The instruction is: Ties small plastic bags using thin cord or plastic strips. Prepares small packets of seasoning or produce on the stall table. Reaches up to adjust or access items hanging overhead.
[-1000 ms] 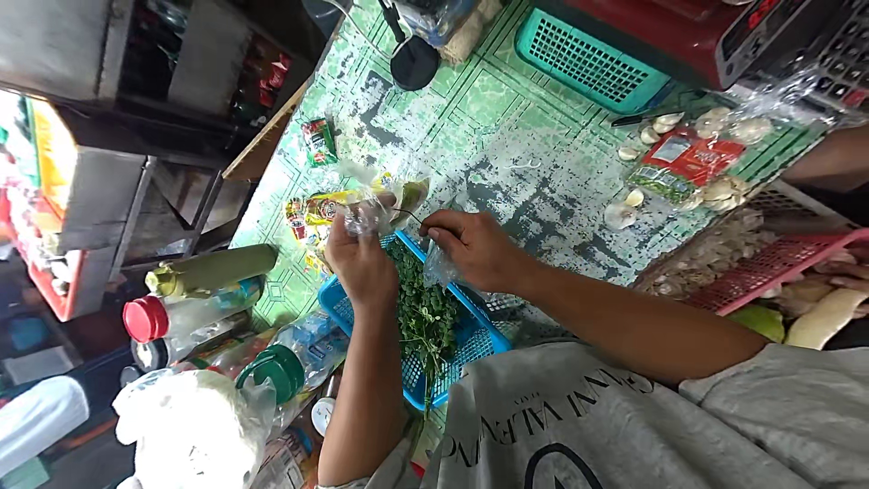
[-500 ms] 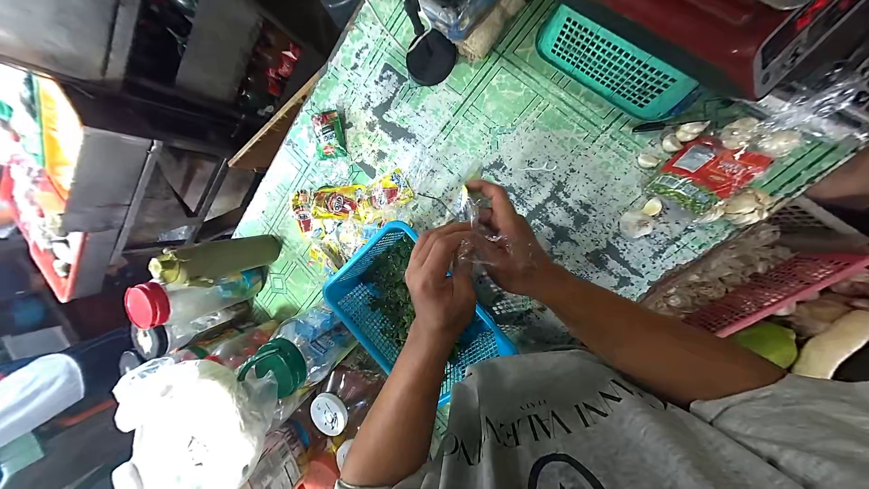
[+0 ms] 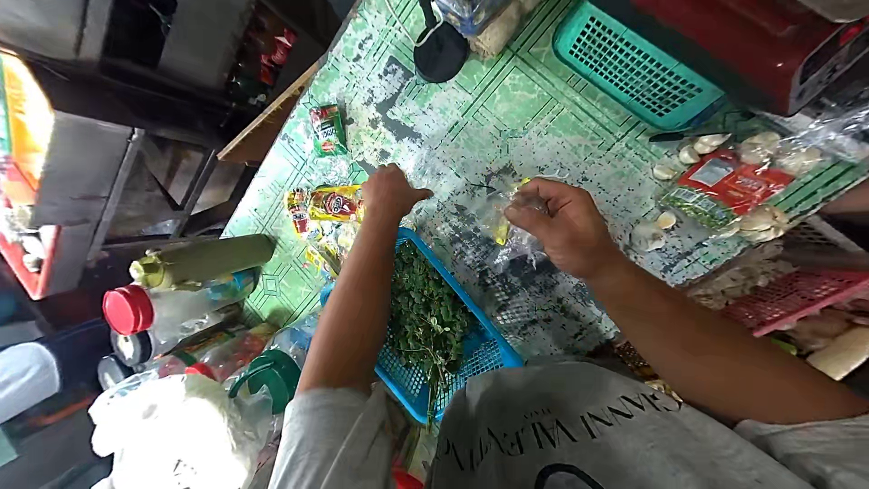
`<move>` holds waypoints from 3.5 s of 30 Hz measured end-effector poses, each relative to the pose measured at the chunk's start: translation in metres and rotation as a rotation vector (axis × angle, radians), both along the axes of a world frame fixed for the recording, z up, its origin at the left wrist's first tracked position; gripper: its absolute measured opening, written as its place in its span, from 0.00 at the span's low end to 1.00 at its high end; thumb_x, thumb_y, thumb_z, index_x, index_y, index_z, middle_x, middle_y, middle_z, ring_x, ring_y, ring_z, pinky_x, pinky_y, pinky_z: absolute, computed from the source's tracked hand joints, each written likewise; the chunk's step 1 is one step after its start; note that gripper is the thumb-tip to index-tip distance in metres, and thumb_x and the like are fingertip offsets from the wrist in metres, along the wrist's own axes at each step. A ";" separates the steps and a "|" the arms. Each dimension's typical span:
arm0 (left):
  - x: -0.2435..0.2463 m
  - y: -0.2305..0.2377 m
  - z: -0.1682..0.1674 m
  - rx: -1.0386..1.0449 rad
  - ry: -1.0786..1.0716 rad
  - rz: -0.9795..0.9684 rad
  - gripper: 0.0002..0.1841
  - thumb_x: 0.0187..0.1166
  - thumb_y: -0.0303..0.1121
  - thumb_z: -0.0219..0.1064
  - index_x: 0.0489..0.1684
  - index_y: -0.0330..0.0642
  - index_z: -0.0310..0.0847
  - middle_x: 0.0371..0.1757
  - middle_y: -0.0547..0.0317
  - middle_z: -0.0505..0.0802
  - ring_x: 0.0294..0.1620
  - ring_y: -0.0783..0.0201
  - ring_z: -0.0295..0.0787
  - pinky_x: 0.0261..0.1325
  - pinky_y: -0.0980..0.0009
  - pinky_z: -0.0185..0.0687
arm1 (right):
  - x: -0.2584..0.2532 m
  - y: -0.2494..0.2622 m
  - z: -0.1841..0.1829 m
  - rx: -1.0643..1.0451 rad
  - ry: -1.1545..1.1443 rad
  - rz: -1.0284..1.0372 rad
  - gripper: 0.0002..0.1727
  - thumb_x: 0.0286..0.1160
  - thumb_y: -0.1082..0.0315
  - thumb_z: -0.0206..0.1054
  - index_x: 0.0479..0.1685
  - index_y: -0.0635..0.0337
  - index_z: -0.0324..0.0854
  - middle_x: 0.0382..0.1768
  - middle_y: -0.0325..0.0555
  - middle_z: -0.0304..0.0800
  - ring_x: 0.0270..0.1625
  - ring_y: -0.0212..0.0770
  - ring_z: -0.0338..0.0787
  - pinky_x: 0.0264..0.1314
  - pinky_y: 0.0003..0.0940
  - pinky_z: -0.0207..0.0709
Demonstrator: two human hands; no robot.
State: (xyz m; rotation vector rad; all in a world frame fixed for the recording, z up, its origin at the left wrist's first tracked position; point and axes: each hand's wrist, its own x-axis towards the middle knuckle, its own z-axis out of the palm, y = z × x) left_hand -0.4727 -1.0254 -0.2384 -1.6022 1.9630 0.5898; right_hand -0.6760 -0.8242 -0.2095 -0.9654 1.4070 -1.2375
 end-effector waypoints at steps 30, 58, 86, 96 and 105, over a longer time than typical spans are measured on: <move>-0.006 0.117 0.122 -0.549 0.962 -0.120 0.10 0.81 0.26 0.63 0.54 0.34 0.86 0.56 0.50 0.92 0.58 0.61 0.89 0.63 0.61 0.87 | 0.044 -0.021 0.028 0.036 0.069 0.081 0.12 0.91 0.62 0.58 0.54 0.56 0.86 0.25 0.41 0.83 0.21 0.34 0.78 0.23 0.34 0.76; -0.002 0.149 0.134 -0.189 1.506 0.341 0.08 0.87 0.30 0.62 0.45 0.43 0.89 0.43 0.63 0.95 0.44 0.68 0.94 0.53 0.69 0.92 | 0.027 0.009 0.039 -0.066 -0.517 0.155 0.23 0.76 0.82 0.59 0.69 0.58 0.63 0.40 0.47 0.87 0.38 0.35 0.90 0.44 0.32 0.87; 0.016 0.131 0.134 -0.304 1.619 0.208 0.09 0.86 0.33 0.64 0.52 0.51 0.91 0.50 0.65 0.97 0.51 0.65 0.94 0.58 0.65 0.92 | -0.048 -0.013 -0.001 -0.128 0.567 -0.194 0.14 0.74 0.75 0.53 0.32 0.63 0.87 0.32 0.48 0.85 0.38 0.42 0.85 0.42 0.40 0.78; 0.024 0.110 0.139 -0.310 1.598 0.457 0.13 0.91 0.29 0.49 0.47 0.49 0.82 0.40 0.66 0.94 0.40 0.66 0.93 0.48 0.65 0.94 | -0.106 0.011 -0.030 0.047 0.041 -0.338 0.13 0.86 0.66 0.55 0.29 0.55 0.76 0.24 0.29 0.77 0.27 0.23 0.78 0.35 0.26 0.79; 0.017 0.123 0.145 -0.455 1.328 -0.016 0.07 0.87 0.32 0.64 0.49 0.48 0.88 0.47 0.71 0.94 0.48 0.71 0.93 0.57 0.65 0.91 | -0.099 0.002 0.010 -0.046 0.382 -0.144 0.07 0.65 0.78 0.60 0.37 0.61 0.81 0.40 0.44 0.88 0.40 0.35 0.84 0.41 0.36 0.77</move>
